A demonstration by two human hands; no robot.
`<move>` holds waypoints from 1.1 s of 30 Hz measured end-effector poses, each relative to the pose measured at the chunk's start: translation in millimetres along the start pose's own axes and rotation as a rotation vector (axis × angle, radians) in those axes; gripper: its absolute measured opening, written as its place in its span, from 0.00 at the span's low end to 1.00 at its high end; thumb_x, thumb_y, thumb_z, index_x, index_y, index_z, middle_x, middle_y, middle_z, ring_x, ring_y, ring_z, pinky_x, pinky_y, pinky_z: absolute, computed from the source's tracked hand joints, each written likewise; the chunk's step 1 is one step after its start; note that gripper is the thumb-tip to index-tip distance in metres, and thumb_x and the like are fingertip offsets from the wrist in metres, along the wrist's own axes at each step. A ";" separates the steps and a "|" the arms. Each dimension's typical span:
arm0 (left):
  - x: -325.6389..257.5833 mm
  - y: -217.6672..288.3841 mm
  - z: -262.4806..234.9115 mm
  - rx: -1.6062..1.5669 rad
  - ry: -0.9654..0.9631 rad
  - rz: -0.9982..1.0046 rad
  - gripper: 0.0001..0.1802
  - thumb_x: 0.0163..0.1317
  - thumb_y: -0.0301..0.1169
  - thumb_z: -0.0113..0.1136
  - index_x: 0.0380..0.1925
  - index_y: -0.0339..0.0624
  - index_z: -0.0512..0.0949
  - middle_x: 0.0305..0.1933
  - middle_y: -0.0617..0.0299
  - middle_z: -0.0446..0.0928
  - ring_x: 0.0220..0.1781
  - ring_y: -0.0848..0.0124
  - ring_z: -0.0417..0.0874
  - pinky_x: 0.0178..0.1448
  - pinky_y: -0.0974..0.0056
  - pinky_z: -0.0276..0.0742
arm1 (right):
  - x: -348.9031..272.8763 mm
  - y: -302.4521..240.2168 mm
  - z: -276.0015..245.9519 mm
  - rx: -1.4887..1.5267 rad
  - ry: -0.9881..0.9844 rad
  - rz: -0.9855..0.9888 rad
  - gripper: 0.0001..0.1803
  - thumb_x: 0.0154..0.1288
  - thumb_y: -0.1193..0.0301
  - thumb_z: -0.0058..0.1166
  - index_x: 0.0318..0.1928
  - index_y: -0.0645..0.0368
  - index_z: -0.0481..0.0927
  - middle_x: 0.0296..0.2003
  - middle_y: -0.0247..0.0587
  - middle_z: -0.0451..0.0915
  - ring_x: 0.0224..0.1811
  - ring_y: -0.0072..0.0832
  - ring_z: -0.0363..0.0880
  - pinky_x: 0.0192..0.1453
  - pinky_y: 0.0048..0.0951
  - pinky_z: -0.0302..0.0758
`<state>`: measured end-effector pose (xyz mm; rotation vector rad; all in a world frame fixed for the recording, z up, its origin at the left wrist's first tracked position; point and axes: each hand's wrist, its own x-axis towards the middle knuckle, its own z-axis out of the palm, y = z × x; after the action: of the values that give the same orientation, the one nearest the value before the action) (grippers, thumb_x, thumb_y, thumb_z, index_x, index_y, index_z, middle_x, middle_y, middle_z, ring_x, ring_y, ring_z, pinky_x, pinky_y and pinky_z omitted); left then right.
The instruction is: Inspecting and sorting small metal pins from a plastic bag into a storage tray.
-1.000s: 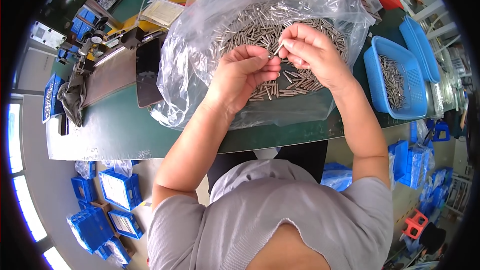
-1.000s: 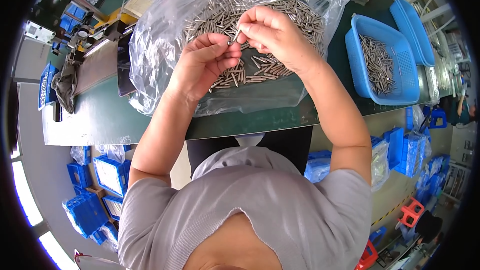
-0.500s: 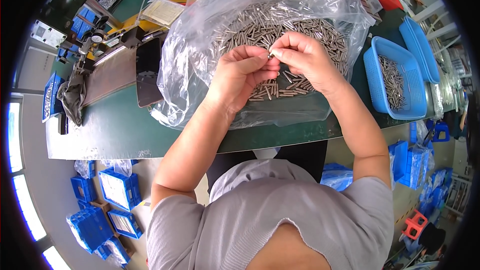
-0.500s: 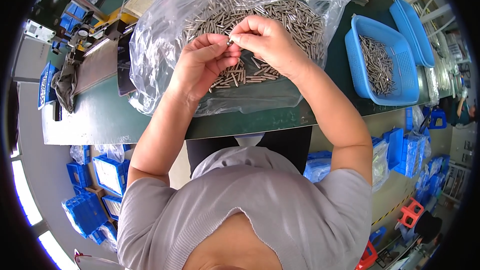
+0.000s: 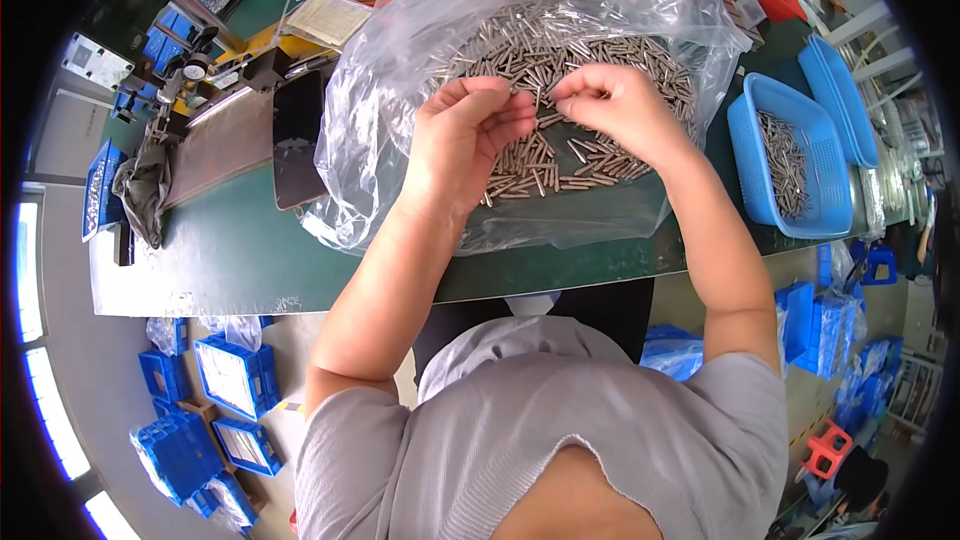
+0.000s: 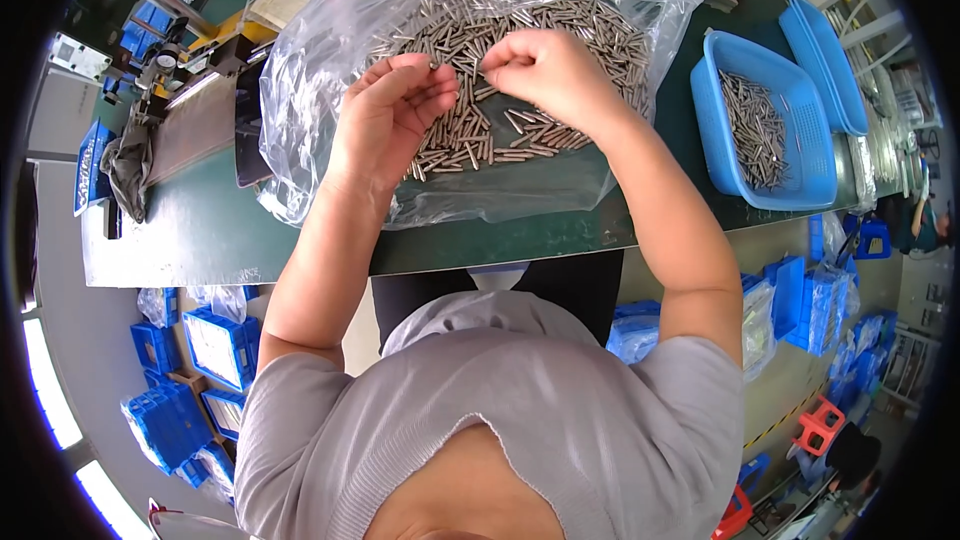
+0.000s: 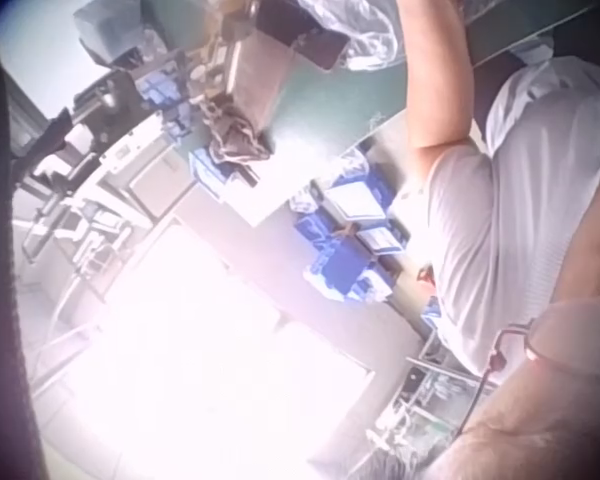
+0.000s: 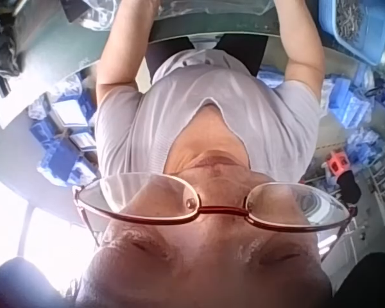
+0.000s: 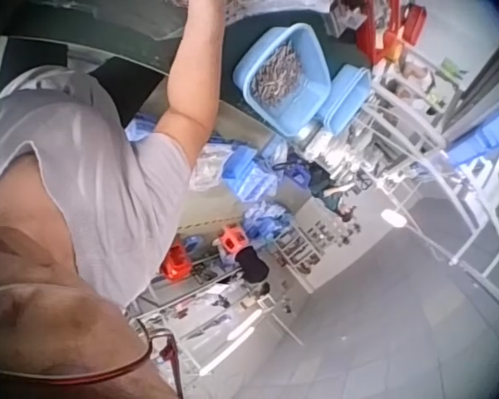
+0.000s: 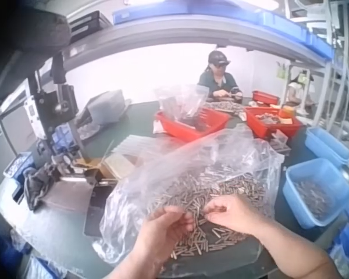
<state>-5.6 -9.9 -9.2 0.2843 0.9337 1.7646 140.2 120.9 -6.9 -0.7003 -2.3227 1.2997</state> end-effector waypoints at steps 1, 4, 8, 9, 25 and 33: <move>-0.4 0.3 -0.1 -0.002 0.005 0.002 0.05 0.61 0.23 0.50 0.35 0.31 0.72 0.35 0.47 0.77 0.37 0.61 0.81 0.43 0.63 0.80 | -4.1 -3.2 2.1 -0.207 -0.008 -0.031 0.04 0.53 0.71 0.56 0.30 0.56 0.80 0.25 0.35 0.78 0.26 0.26 0.78 0.29 0.29 0.72; -1.3 1.4 0.7 -0.001 -0.009 0.003 0.06 0.61 0.23 0.50 0.36 0.30 0.72 0.35 0.47 0.77 0.37 0.61 0.81 0.43 0.62 0.80 | -9.4 -10.9 11.6 -0.740 -0.004 -0.375 0.06 0.49 0.68 0.56 0.28 0.57 0.79 0.25 0.40 0.77 0.30 0.37 0.78 0.32 0.35 0.75; -0.1 0.6 -0.2 0.004 -0.027 0.001 0.06 0.61 0.23 0.51 0.36 0.30 0.72 0.35 0.47 0.77 0.37 0.61 0.81 0.43 0.62 0.80 | -10.9 -11.1 23.8 -0.928 0.010 -0.578 0.03 0.48 0.73 0.49 0.22 0.57 0.75 0.25 0.39 0.76 0.29 0.35 0.77 0.31 0.34 0.76; 0.1 1.1 -0.5 0.003 -0.028 0.004 0.06 0.61 0.23 0.51 0.36 0.30 0.72 0.34 0.47 0.77 0.37 0.61 0.81 0.43 0.62 0.80 | -12.0 -12.4 27.2 -1.002 -0.009 -0.589 0.03 0.48 0.74 0.49 0.22 0.57 0.75 0.25 0.38 0.76 0.29 0.34 0.77 0.31 0.34 0.76; -1.5 -5.6 2.4 0.059 -0.166 -0.175 0.03 0.61 0.22 0.51 0.34 0.33 0.72 0.34 0.49 0.78 0.36 0.63 0.82 0.42 0.63 0.81 | -5.5 -18.0 -6.2 0.639 -0.080 0.126 0.07 0.62 0.70 0.51 0.38 0.59 0.75 0.29 0.27 0.74 0.25 0.07 0.63 0.27 0.12 0.60; -0.2 -7.8 1.4 0.030 -0.192 -0.172 0.03 0.60 0.21 0.51 0.34 0.32 0.72 0.34 0.50 0.78 0.36 0.63 0.82 0.42 0.63 0.81 | -6.4 -12.7 5.6 0.441 -0.071 0.001 0.07 0.61 0.69 0.52 0.36 0.59 0.77 0.28 0.26 0.75 0.29 0.09 0.69 0.29 0.13 0.63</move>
<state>0.8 -8.4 -13.7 0.3753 0.8221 1.5380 139.2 107.7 0.8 -0.5142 -1.9772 1.7806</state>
